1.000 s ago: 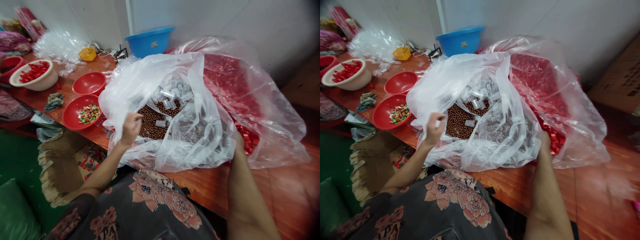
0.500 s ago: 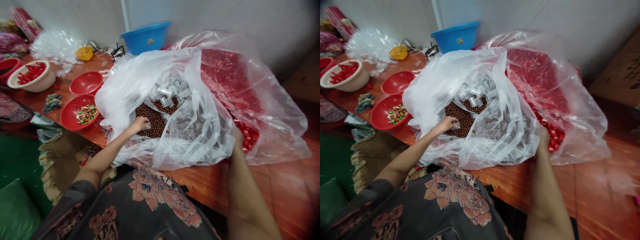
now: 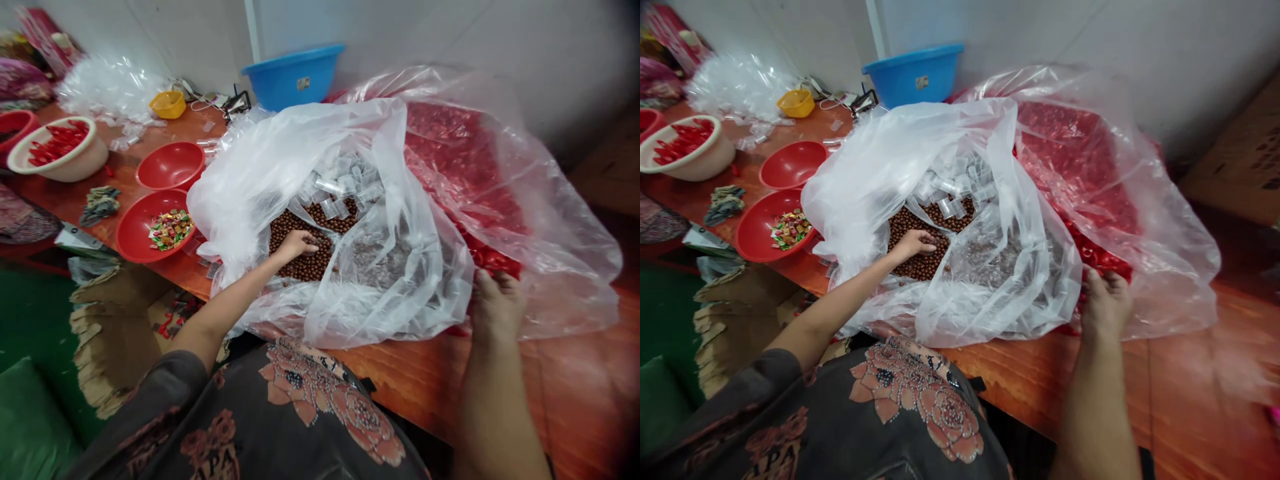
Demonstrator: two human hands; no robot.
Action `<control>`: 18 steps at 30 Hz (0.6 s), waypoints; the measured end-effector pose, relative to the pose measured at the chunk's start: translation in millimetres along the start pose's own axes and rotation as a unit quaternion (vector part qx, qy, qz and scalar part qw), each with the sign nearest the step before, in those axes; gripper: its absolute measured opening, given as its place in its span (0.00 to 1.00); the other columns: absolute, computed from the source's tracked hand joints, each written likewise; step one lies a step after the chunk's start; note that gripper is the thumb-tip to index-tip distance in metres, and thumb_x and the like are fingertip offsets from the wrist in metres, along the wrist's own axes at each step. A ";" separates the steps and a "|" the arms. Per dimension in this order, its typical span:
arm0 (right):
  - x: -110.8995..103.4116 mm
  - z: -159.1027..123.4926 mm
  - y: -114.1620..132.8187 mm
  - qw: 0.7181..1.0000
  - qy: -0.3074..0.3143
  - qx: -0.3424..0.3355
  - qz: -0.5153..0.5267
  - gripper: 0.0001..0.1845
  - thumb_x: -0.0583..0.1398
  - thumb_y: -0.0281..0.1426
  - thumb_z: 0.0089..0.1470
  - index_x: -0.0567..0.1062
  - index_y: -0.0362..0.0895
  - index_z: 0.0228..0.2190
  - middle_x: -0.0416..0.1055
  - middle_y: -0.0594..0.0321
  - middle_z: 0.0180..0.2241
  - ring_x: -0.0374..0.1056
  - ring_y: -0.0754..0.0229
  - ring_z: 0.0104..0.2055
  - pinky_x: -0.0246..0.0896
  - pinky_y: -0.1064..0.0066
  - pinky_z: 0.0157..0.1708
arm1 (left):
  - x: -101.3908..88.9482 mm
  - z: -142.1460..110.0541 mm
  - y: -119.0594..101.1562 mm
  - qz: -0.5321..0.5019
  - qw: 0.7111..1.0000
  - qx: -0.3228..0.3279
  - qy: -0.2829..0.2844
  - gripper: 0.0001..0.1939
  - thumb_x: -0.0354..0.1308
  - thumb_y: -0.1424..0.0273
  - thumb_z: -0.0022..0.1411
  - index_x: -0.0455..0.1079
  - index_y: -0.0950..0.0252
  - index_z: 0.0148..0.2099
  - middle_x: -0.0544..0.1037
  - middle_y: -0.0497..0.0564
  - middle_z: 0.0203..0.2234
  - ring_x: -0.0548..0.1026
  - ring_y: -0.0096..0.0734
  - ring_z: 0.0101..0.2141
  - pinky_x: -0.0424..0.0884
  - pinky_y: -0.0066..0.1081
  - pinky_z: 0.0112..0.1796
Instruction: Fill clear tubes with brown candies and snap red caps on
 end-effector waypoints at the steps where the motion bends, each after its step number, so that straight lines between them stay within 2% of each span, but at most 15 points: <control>1: -3.6 -2.0 2.0 0.999 0.000 0.009 0.035 0.08 0.65 0.28 0.47 0.70 0.45 0.24 0.71 0.63 0.26 0.67 0.69 0.23 0.63 0.65 0.31 | 0.3 -1.7 1.1 -0.017 1.000 -0.002 0.005 0.14 0.69 0.81 0.45 0.72 0.70 0.36 0.74 0.45 0.24 0.73 0.21 0.25 0.72 0.25 0.31; 3: -10.9 -9.4 12.0 0.993 -0.004 0.018 0.120 0.05 0.64 0.25 0.47 0.73 0.47 0.26 0.73 0.63 0.29 0.69 0.69 0.26 0.64 0.65 0.34 | 1.0 -5.7 2.9 -0.045 0.999 -0.008 0.015 0.18 0.68 0.81 0.45 0.72 0.69 0.40 0.75 0.46 0.27 0.74 0.22 0.27 0.73 0.27 0.33; 6: -21.9 -28.0 33.9 0.971 -0.025 0.027 0.235 0.14 0.63 0.20 0.45 0.78 0.53 0.29 0.74 0.66 0.29 0.69 0.71 0.26 0.64 0.64 0.36 | 1.7 -12.7 3.9 -0.089 0.995 -0.018 0.028 0.21 0.69 0.78 0.45 0.72 0.68 0.44 0.76 0.48 0.31 0.75 0.24 0.29 0.74 0.30 0.34; 8: -23.7 -42.0 50.5 0.963 -0.022 0.022 0.267 0.17 0.60 0.18 0.45 0.79 0.54 0.29 0.74 0.68 0.27 0.67 0.74 0.25 0.64 0.65 0.39 | 1.0 -18.2 1.9 -0.126 0.991 -0.021 0.036 0.21 0.70 0.75 0.45 0.73 0.67 0.44 0.77 0.50 0.34 0.76 0.25 0.30 0.74 0.30 0.34; 10: -19.8 -54.8 63.9 0.959 -0.005 0.016 0.283 0.16 0.58 0.18 0.46 0.78 0.52 0.24 0.73 0.68 0.24 0.67 0.74 0.25 0.66 0.67 0.40 | -1.3 -25.1 -2.6 -0.159 0.986 -0.020 0.041 0.22 0.70 0.73 0.44 0.74 0.66 0.44 0.78 0.51 0.36 0.76 0.26 0.32 0.73 0.30 0.35; 14: 2.3 -76.9 73.9 0.954 0.051 0.017 0.294 0.11 0.61 0.20 0.43 0.73 0.46 0.16 0.73 0.67 0.22 0.69 0.71 0.25 0.67 0.75 0.28 | -3.4 -45.7 -16.9 -0.221 0.973 -0.015 0.067 0.25 0.73 0.72 0.40 0.75 0.67 0.44 0.79 0.54 0.39 0.77 0.30 0.35 0.74 0.34 0.39; 16: 22.8 -91.2 74.6 0.950 0.105 0.034 0.293 0.07 0.65 0.23 0.39 0.73 0.44 0.18 0.73 0.67 0.21 0.69 0.71 0.24 0.66 0.80 0.24 | -3.7 -59.0 -25.7 -0.227 0.971 -0.001 0.074 0.25 0.73 0.71 0.39 0.76 0.68 0.44 0.80 0.55 0.40 0.77 0.32 0.37 0.74 0.36 0.42; 18: 43.1 -107.5 75.3 0.946 0.151 0.051 0.282 0.08 0.69 0.25 0.35 0.76 0.43 0.22 0.73 0.68 0.21 0.70 0.71 0.24 0.67 0.81 0.25 | -5.9 -72.3 -33.5 -0.208 0.976 0.020 0.067 0.25 0.73 0.71 0.41 0.76 0.68 0.44 0.80 0.55 0.42 0.77 0.32 0.38 0.73 0.35 0.43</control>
Point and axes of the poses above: each hand's wrist, its own z-axis towards the middle knuckle, its own x-axis out of the palm, y = z × x, the point moved 10 cm from there along z, towards the middle knuckle
